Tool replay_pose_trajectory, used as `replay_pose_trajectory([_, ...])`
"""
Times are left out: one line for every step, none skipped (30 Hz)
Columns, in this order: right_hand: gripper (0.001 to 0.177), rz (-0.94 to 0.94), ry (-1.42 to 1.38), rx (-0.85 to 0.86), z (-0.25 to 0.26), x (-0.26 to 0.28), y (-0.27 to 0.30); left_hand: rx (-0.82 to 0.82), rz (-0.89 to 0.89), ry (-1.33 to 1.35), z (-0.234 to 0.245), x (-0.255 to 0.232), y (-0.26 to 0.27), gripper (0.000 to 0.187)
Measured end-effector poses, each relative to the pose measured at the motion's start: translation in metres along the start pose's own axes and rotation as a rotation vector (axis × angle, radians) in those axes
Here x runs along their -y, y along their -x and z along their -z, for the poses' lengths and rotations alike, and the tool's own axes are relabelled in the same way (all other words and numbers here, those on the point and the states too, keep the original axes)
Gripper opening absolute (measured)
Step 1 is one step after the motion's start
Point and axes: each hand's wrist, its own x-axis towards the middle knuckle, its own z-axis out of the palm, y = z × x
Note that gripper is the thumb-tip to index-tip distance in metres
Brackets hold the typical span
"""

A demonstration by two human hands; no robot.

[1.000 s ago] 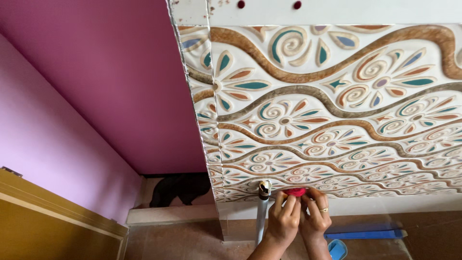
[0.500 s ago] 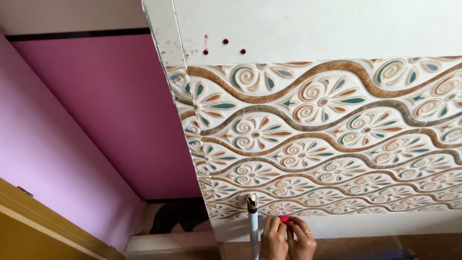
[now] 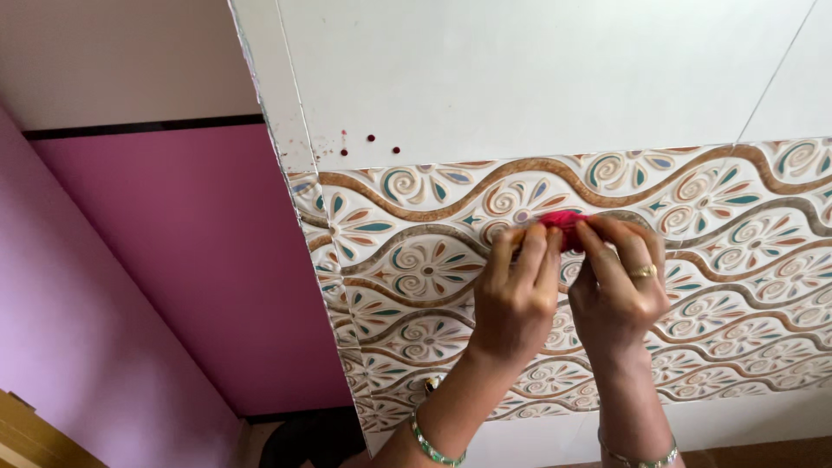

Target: The person is cleaning the tiles of a wall by wiping them with a red cloth.

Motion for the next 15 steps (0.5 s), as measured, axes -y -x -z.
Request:
replay_pose_trajectory([0.026, 0.015, -0.011, 0.002, -0.007, -0.003, -0.006, -0.001, -0.012, -0.021, -0.005, 0.003, -0.008, 0.023])
replay_pose_trajectory([0.024, 0.033, -0.022, 0.000, -0.011, -0.005, -0.010, -0.007, -0.026, -0.043, -0.009, 0.006, -0.012, 0.019])
replay_pose_trajectory([0.025, 0.052, -0.025, 0.011, -0.011, -0.006, -0.009, 0.002, -0.045, -0.054, -0.010, 0.005, -0.011, 0.019])
replay_pose_trajectory([0.027, 0.072, -0.029, 0.023, -0.009, -0.006, -0.006, 0.010, -0.063, -0.065, -0.010, 0.002, -0.007, 0.019])
replay_pose_trajectory([0.030, 0.091, -0.033, 0.035, -0.007, -0.007, -0.001, 0.018, -0.080, -0.077, -0.010, -0.001, -0.001, 0.019])
replay_pose_trajectory([0.031, 0.086, -0.017, 0.053, -0.006, -0.006, 0.006, 0.027, -0.072, -0.066, -0.012, -0.002, 0.005, 0.020])
replay_pose_trajectory([0.033, 0.082, -0.001, 0.071, -0.005, -0.005, 0.015, 0.036, -0.065, -0.056, -0.013, -0.003, 0.011, 0.021])
replay_pose_trajectory([0.035, 0.071, 0.014, 0.090, -0.003, -0.005, 0.025, 0.050, -0.059, -0.045, -0.014, -0.004, 0.018, 0.023])
replay_pose_trajectory([0.035, 0.056, 0.010, 0.089, -0.003, -0.007, 0.034, 0.057, -0.066, -0.043, -0.016, -0.006, 0.025, 0.021])
replay_pose_trajectory([0.034, 0.042, 0.006, 0.090, -0.002, -0.009, 0.043, 0.064, -0.069, -0.040, -0.019, -0.008, 0.033, 0.019])
replay_pose_trajectory([0.033, 0.028, 0.003, 0.092, -0.002, -0.012, 0.053, 0.072, -0.073, -0.036, -0.021, -0.011, 0.041, 0.017])
replay_pose_trajectory([0.034, 0.012, 0.002, 0.086, -0.002, -0.014, 0.064, 0.074, -0.073, -0.022, -0.023, -0.013, 0.049, 0.017])
replay_pose_trajectory([0.034, -0.005, 0.000, 0.080, -0.002, -0.015, 0.074, 0.077, -0.074, -0.008, -0.025, -0.015, 0.056, 0.017])
replay_pose_trajectory([0.034, -0.021, 0.002, 0.071, -0.002, -0.016, 0.084, 0.078, -0.077, 0.009, -0.028, -0.017, 0.063, 0.017])
replay_pose_trajectory([0.033, -0.031, 0.001, 0.065, -0.002, -0.018, 0.093, 0.099, -0.078, 0.001, -0.031, -0.019, 0.070, 0.018])
